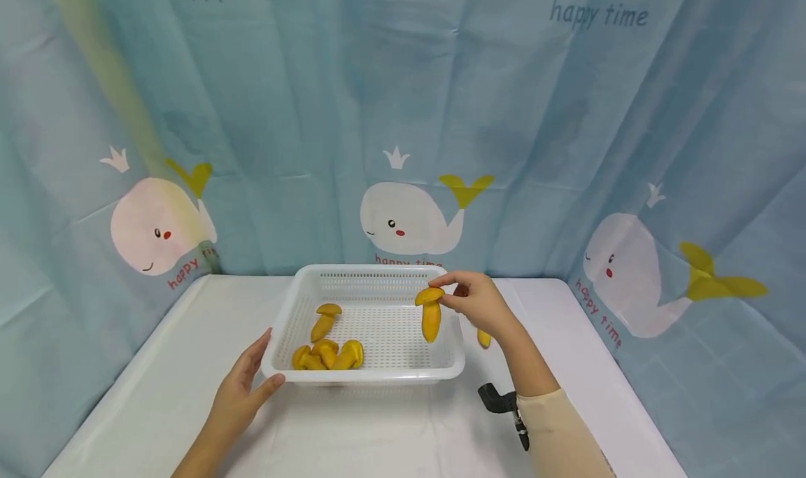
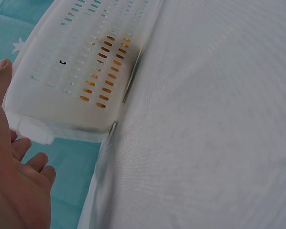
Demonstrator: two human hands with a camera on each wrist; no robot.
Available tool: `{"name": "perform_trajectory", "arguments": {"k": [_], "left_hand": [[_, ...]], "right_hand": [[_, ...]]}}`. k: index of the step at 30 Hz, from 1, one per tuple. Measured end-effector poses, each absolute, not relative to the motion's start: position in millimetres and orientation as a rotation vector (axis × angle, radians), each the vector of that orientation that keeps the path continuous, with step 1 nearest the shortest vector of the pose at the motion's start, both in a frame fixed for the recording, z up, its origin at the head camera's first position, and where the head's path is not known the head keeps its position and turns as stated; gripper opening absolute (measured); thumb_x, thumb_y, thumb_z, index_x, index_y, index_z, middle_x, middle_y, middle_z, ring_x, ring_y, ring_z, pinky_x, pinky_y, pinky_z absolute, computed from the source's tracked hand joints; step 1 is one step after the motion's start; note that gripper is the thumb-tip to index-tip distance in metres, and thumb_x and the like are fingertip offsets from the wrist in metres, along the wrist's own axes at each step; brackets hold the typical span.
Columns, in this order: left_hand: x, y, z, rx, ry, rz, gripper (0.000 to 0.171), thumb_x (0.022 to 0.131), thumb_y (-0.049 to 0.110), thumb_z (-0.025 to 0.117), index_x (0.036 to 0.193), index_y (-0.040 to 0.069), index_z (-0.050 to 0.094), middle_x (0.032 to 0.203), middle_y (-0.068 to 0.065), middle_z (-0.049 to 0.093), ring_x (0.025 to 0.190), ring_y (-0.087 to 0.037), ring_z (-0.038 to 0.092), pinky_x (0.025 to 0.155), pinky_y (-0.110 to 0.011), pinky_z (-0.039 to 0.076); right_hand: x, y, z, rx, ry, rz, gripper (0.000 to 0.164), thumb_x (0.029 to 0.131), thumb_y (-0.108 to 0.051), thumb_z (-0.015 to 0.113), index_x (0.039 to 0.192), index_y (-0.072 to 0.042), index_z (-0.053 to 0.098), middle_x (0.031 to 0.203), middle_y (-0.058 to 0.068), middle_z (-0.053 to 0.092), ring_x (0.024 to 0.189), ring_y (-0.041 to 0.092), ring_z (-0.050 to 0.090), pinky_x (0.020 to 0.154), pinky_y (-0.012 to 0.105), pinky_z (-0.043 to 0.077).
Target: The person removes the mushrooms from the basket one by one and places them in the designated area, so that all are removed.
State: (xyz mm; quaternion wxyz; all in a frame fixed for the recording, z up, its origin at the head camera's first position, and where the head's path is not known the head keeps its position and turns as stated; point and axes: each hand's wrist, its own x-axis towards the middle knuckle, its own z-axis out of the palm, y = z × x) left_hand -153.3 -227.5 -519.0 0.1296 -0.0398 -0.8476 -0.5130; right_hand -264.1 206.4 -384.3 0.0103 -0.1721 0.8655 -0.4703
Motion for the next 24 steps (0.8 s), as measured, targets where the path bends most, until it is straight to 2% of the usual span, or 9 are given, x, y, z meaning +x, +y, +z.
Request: {"name": "perform_trajectory", "arguments": {"k": [3, 8, 13, 18, 20, 23, 24], "left_hand": [[-153.0, -227.5, -519.0, -0.123, -2.455, -1.490, 0.083, 0.091, 0.025, 0.080, 0.160, 0.031, 0.034, 0.166, 0.006, 0.033, 0.151, -0.029, 0.035, 0.106, 0.000, 0.021], [-152.6, -227.1, -518.6, -0.119, -2.455, -1.518, 0.083, 0.092, 0.026, 0.079, 0.161, 0.031, 0.033, 0.166, 0.006, 0.033, 0.152, -0.030, 0.033, 0.106, 0.001, 0.021], [-152.3, -227.2, -517.7, -0.112, -2.472, -1.508, 0.082, 0.092, 0.026, 0.079, 0.160, 0.032, 0.033, 0.166, 0.008, 0.032, 0.152, -0.030, 0.033, 0.109, -0.002, 0.022], [-152.3, -227.2, -516.4, -0.101, -2.475, -1.499, 0.082, 0.092, 0.026, 0.079, 0.160, 0.031, 0.033, 0.166, 0.006, 0.032, 0.152, -0.031, 0.033, 0.108, -0.002, 0.021], [-152.7, -226.8, -516.0, -0.086, -2.480, -1.505, 0.082, 0.092, 0.027, 0.079, 0.160, 0.032, 0.033, 0.166, 0.008, 0.032, 0.152, -0.029, 0.033, 0.107, -0.002, 0.021], [-153.2, -226.4, -516.3, -0.071, -2.487, -1.523, 0.082, 0.093, 0.027, 0.078, 0.160, 0.033, 0.033, 0.166, 0.009, 0.031, 0.153, -0.028, 0.032, 0.114, -0.010, 0.024], [-153.2, -226.0, -517.0, -0.066, -2.485, -1.531, 0.082, 0.092, 0.026, 0.079, 0.160, 0.033, 0.033, 0.166, 0.009, 0.031, 0.153, -0.028, 0.032, 0.118, -0.017, 0.026]], "right_hand": [[-261.6, 222.3, -392.4, -0.499, 2.716, -1.485, 0.023, 0.094, -0.023, 0.077, 0.116, -0.028, 0.077, 0.098, 0.008, 0.071, 0.072, 0.036, 0.056, 0.056, 0.028, 0.055], [-256.6, 251.0, -411.5, -0.442, 2.766, -1.478, 0.024, 0.095, -0.019, 0.075, 0.119, -0.022, 0.076, 0.109, 0.004, 0.072, 0.070, 0.026, 0.056, 0.061, 0.026, 0.053], [-252.4, 283.3, -431.4, -0.356, 2.813, -1.462, 0.026, 0.095, -0.018, 0.074, 0.121, -0.022, 0.075, 0.099, 0.004, 0.071, 0.069, 0.024, 0.056, 0.059, 0.026, 0.051], [-255.5, 307.7, -445.8, -0.315, 2.842, -1.466, 0.027, 0.096, -0.020, 0.074, 0.122, -0.023, 0.075, 0.091, 0.007, 0.069, 0.069, 0.027, 0.057, 0.059, 0.028, 0.050], [-258.7, 315.7, -451.1, -0.292, 2.852, -1.458, 0.026, 0.096, -0.023, 0.073, 0.123, -0.024, 0.074, 0.094, 0.006, 0.069, 0.071, 0.031, 0.058, 0.059, 0.028, 0.050], [-263.3, 326.8, -459.1, -0.276, 2.854, -1.444, 0.027, 0.097, -0.026, 0.072, 0.124, -0.023, 0.074, 0.098, 0.006, 0.071, 0.076, 0.036, 0.058, 0.061, 0.029, 0.050], [-264.7, 330.4, -462.3, -0.270, 2.855, -1.444, 0.027, 0.097, -0.026, 0.073, 0.124, -0.023, 0.074, 0.100, 0.007, 0.071, 0.076, 0.036, 0.058, 0.061, 0.029, 0.049]]}}
